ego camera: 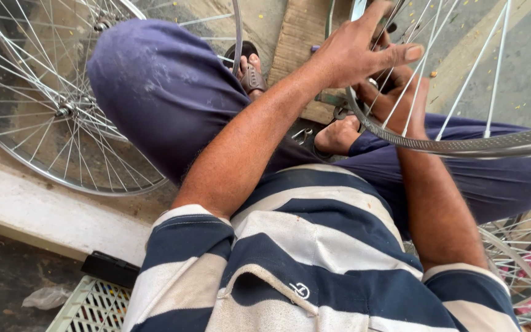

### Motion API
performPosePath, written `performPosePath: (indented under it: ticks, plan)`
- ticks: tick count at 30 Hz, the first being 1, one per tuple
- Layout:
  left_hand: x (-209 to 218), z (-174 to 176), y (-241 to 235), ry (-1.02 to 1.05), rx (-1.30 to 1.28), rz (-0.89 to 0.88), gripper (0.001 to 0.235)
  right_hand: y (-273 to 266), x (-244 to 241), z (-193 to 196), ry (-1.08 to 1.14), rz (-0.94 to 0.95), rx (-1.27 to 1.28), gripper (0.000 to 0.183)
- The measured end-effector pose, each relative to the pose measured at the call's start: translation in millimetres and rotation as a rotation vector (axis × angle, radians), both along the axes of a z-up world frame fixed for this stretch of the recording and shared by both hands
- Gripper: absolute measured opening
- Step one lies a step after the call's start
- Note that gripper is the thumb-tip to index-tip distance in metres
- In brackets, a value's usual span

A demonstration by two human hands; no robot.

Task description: The person is sitting on the ground and using pliers to adjust the spokes of a bicycle wheel. They rotate the wheel and repeatedly tighten or loosen individual spokes to true the wheel.

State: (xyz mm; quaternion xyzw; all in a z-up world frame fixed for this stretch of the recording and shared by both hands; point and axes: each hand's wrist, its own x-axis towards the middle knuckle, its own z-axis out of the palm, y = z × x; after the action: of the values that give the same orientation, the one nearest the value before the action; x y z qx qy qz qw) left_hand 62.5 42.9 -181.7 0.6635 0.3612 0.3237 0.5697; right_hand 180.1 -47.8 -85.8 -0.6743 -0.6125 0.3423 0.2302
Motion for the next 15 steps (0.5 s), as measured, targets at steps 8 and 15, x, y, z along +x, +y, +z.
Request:
performPosePath:
  ticks: [8,15]
  plan:
    - [-7.6,24.4,3.5,0.046,-0.052,0.012,0.124,-18.5,24.1,16.2,-0.016,0.081,0.065,0.034]
    - [-11.4,16.7,3.4,0.101,-0.166,-0.02,0.096,-7.4,48.1,3.4,0.709,-0.199,0.184,0.02]
